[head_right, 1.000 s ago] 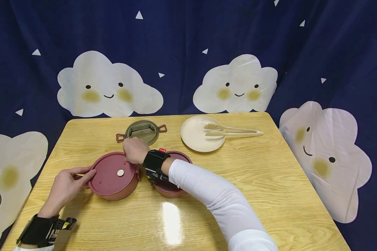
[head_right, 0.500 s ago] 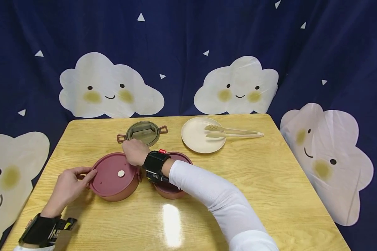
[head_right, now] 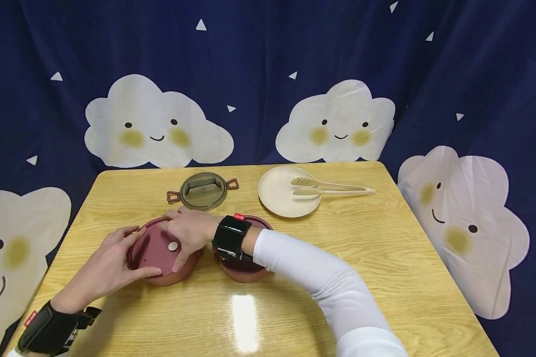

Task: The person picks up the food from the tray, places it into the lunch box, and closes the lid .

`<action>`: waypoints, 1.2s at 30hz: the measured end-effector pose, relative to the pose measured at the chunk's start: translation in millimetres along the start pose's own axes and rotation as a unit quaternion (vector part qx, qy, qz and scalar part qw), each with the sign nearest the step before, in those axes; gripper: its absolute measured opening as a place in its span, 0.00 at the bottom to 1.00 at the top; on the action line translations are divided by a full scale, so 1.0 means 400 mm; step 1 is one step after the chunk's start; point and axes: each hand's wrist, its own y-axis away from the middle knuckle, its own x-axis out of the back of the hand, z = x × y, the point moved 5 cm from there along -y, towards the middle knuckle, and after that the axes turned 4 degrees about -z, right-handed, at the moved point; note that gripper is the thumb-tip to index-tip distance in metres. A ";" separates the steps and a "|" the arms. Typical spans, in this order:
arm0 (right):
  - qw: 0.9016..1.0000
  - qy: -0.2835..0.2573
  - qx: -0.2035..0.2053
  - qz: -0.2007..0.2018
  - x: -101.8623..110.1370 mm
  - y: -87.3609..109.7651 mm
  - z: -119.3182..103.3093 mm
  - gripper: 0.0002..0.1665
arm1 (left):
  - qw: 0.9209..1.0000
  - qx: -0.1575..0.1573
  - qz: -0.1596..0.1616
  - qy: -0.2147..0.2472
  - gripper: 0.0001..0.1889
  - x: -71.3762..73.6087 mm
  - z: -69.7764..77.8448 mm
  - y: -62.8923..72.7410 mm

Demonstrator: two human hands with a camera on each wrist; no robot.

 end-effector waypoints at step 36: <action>0.999 0.022 0.000 -0.028 -0.025 -0.036 0.000 0.70 | 0.999 -0.016 -0.031 -0.037 0.54 -0.002 0.009 -0.022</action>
